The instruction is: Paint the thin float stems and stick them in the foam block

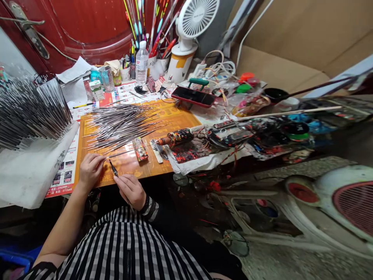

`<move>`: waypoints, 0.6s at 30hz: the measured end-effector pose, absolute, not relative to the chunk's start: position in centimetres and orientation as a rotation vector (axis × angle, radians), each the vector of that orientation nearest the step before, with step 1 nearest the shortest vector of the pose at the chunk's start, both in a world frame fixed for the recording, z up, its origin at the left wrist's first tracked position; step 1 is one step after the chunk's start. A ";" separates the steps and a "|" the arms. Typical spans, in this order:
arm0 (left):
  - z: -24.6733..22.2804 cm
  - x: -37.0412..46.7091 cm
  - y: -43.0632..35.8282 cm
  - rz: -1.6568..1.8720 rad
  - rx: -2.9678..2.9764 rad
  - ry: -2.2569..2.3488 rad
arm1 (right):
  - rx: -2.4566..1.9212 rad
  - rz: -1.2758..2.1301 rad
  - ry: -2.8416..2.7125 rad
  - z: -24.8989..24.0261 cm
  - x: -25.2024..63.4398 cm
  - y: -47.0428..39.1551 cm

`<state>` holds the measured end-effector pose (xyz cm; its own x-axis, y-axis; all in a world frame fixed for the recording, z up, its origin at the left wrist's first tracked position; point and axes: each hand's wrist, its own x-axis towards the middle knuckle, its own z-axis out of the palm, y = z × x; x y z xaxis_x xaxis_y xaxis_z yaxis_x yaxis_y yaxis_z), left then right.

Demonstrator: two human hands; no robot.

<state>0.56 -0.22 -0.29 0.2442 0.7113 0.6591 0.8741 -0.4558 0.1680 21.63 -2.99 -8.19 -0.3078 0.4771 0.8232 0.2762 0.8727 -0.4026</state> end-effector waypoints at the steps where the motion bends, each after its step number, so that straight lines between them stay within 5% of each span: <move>1: -0.3 0.6 -0.3 -1.018 -2.281 -1.484 | -0.568 0.217 -1.911 -8.2 21.6 -3.0; 18: -0.4 0.7 -0.3 -1.030 -2.290 -1.479 | -0.622 0.224 -1.931 -7.4 21.2 -3.3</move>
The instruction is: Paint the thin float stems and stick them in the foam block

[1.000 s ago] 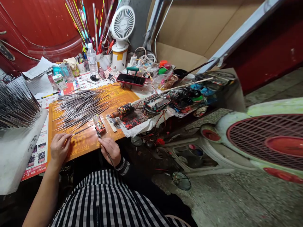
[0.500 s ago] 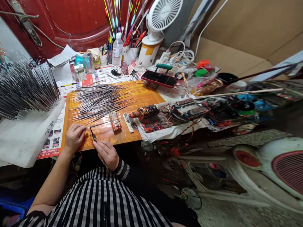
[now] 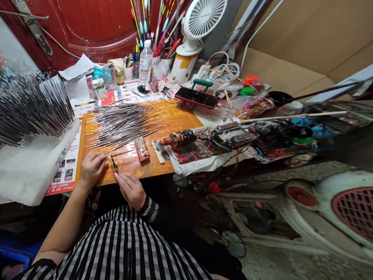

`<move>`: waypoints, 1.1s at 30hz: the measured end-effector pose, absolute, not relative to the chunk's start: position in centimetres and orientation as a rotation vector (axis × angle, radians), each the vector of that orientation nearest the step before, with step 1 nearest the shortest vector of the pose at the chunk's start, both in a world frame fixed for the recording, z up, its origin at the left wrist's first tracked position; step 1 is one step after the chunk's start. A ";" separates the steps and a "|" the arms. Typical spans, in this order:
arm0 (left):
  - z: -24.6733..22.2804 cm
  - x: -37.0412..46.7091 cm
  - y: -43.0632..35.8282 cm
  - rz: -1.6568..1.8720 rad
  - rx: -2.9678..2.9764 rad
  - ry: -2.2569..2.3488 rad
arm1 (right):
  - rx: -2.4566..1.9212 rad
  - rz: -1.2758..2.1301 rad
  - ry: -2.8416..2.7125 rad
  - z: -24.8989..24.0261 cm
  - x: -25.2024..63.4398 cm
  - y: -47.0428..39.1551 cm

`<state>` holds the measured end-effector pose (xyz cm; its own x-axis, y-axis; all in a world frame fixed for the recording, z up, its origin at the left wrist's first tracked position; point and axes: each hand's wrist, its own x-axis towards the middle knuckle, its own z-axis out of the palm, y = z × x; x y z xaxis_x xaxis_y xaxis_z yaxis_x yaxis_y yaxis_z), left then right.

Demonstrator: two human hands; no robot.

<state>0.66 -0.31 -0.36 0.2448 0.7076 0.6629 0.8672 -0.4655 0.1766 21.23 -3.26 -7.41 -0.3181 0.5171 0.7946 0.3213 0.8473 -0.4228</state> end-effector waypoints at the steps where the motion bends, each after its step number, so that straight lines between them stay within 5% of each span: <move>1: -0.4 0.7 -0.3 -1.030 -2.293 -1.486 | -0.625 0.222 -1.930 -7.4 21.2 -3.3; 22: 1.0 0.7 -1.6 -0.911 -2.202 -1.588 | -0.478 0.215 -1.965 -7.6 22.6 -3.3; 28: 4.8 -6.6 -2.5 -0.930 -2.079 -1.828 | -0.403 0.200 -1.945 -7.3 22.9 -3.3; 33: 7.0 -15.8 -0.9 -1.004 -1.585 -2.500 | -0.387 0.208 -1.910 -7.2 22.7 -3.3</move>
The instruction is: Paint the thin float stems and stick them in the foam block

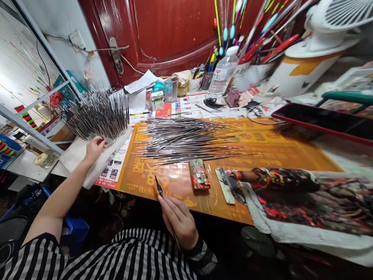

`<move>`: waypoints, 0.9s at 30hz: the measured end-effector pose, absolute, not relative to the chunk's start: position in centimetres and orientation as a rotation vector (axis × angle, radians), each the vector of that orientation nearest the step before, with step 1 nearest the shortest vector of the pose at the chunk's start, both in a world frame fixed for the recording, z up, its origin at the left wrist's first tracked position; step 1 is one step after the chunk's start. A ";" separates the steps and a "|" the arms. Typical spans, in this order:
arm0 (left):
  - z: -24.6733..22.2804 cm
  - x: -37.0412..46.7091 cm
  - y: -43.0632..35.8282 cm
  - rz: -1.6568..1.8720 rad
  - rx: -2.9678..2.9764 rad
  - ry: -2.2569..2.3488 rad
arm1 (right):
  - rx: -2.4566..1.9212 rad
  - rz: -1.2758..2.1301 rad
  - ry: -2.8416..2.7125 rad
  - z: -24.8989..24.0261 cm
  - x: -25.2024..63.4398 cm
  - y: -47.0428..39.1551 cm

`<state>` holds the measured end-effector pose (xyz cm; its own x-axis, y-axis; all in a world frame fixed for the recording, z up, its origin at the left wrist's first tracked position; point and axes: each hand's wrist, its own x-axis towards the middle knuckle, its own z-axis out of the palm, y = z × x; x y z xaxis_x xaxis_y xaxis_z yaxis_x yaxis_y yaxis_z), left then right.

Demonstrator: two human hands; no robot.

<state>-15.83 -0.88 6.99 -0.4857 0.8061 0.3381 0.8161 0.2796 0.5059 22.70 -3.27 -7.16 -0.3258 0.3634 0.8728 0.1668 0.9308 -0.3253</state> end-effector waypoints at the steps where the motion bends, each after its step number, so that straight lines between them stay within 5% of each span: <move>1: 7.2 -17.3 -0.3 -0.998 -1.494 -2.564 | -0.386 0.215 -1.908 -7.1 22.7 -3.3; 18: 4.9 -22.9 3.0 -0.680 -1.126 -2.723 | -0.404 0.240 -1.886 -7.7 22.5 -3.1; 27: 9.4 -20.1 1.3 -0.449 -1.313 -2.653 | -0.475 0.325 -1.788 -4.6 25.1 -2.9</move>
<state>-20.12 1.30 9.35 -0.6067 0.7508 0.2612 0.7949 0.5729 0.1997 25.14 -2.91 -4.58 -0.2195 0.4785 0.8502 0.1483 0.8777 -0.4557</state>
